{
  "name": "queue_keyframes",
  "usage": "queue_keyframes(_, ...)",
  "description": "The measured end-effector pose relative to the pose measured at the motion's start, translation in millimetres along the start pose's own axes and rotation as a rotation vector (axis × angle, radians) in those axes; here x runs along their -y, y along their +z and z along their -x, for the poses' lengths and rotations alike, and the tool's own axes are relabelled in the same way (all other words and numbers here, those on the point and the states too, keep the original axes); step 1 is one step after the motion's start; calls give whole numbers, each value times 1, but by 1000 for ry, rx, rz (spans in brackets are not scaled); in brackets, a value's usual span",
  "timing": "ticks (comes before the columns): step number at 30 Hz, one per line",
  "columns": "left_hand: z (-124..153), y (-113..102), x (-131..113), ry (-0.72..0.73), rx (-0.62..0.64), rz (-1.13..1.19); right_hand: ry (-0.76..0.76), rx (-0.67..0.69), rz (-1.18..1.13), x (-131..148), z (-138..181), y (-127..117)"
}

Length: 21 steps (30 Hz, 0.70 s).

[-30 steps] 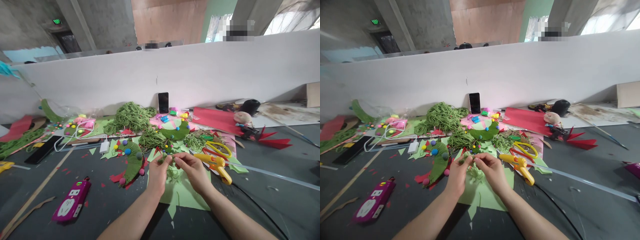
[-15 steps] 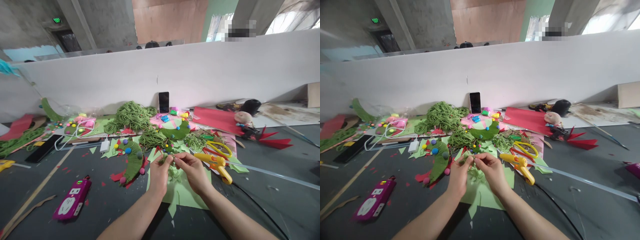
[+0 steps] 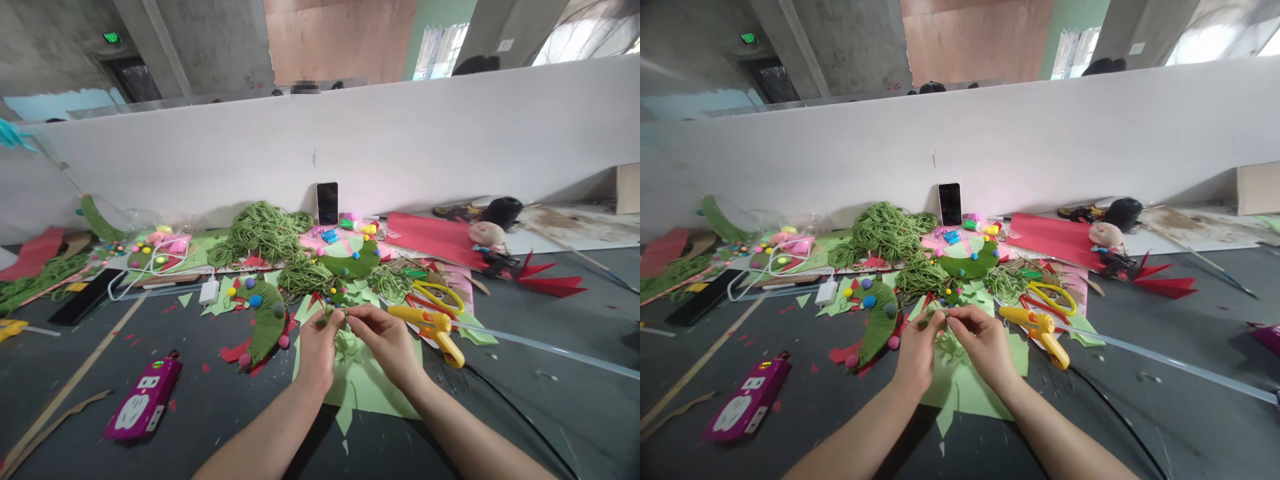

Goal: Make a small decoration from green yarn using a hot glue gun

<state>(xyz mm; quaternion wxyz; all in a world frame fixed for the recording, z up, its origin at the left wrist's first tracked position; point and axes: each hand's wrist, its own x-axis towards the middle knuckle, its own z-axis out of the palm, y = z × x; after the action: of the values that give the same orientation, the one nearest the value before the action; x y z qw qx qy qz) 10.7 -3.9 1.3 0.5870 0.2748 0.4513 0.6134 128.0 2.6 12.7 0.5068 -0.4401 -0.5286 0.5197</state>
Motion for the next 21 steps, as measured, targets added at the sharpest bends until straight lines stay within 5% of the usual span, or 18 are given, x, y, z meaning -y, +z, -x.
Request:
queue_keyframes(16, 3, 3, 0, 37, 42, -10, 142, -37, -341, -5, 1, 5)
queue_keyframes(21, 3, 3, 0, 1, 36, 21, 114, -26, -286, -3, 0, 4)
